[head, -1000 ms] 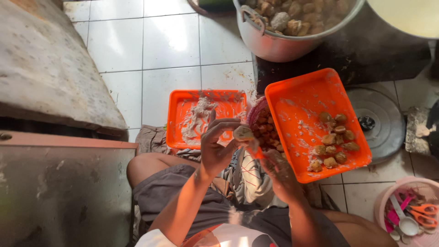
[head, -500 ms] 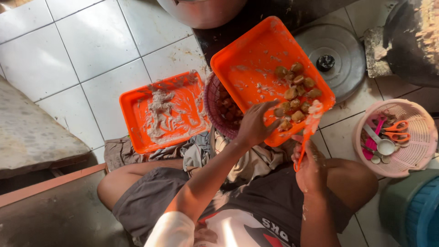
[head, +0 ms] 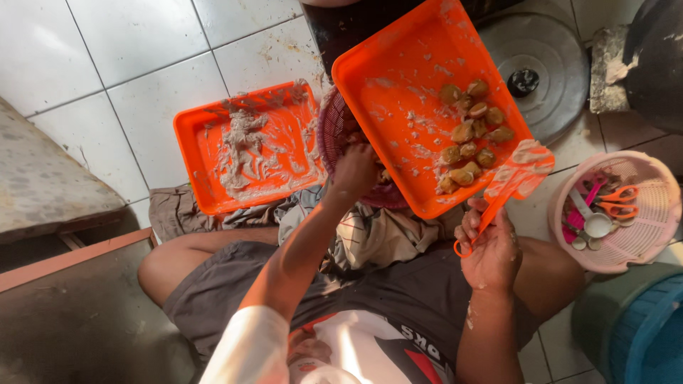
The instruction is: The person scoops a paste from an orange tray and spreads it over small brown food items, then places the coated items into a second orange tray. The process is repeated continuously with a plastic spatula.
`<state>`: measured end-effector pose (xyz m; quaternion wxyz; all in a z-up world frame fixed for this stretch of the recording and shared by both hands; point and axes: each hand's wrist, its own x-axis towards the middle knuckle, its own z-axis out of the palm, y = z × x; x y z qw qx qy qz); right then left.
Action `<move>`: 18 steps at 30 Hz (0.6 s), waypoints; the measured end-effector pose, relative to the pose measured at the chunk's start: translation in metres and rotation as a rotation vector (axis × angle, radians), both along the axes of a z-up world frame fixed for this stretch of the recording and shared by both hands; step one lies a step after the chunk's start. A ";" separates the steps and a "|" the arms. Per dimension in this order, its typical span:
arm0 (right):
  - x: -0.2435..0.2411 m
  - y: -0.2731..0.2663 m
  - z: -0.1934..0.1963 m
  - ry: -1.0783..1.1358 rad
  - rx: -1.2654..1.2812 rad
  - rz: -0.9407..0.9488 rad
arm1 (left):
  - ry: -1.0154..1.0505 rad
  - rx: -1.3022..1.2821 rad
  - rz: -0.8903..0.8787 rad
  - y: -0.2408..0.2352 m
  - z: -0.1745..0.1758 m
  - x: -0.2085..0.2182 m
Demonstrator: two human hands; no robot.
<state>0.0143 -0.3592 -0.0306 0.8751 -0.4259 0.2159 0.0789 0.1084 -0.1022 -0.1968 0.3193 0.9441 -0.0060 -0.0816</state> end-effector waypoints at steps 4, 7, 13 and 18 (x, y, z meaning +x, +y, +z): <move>-0.008 -0.002 0.006 -0.045 0.005 0.016 | 0.210 0.265 -0.149 -0.047 -0.062 0.026; -0.012 -0.005 0.013 -0.046 0.024 0.038 | 0.324 0.529 -0.168 -0.061 -0.081 0.043; -0.011 0.008 0.015 -0.026 -0.012 0.134 | 0.455 0.667 -0.232 -0.051 -0.088 0.048; -0.004 0.034 0.021 -0.068 -0.076 0.229 | 0.330 0.599 -0.216 -0.041 -0.066 0.047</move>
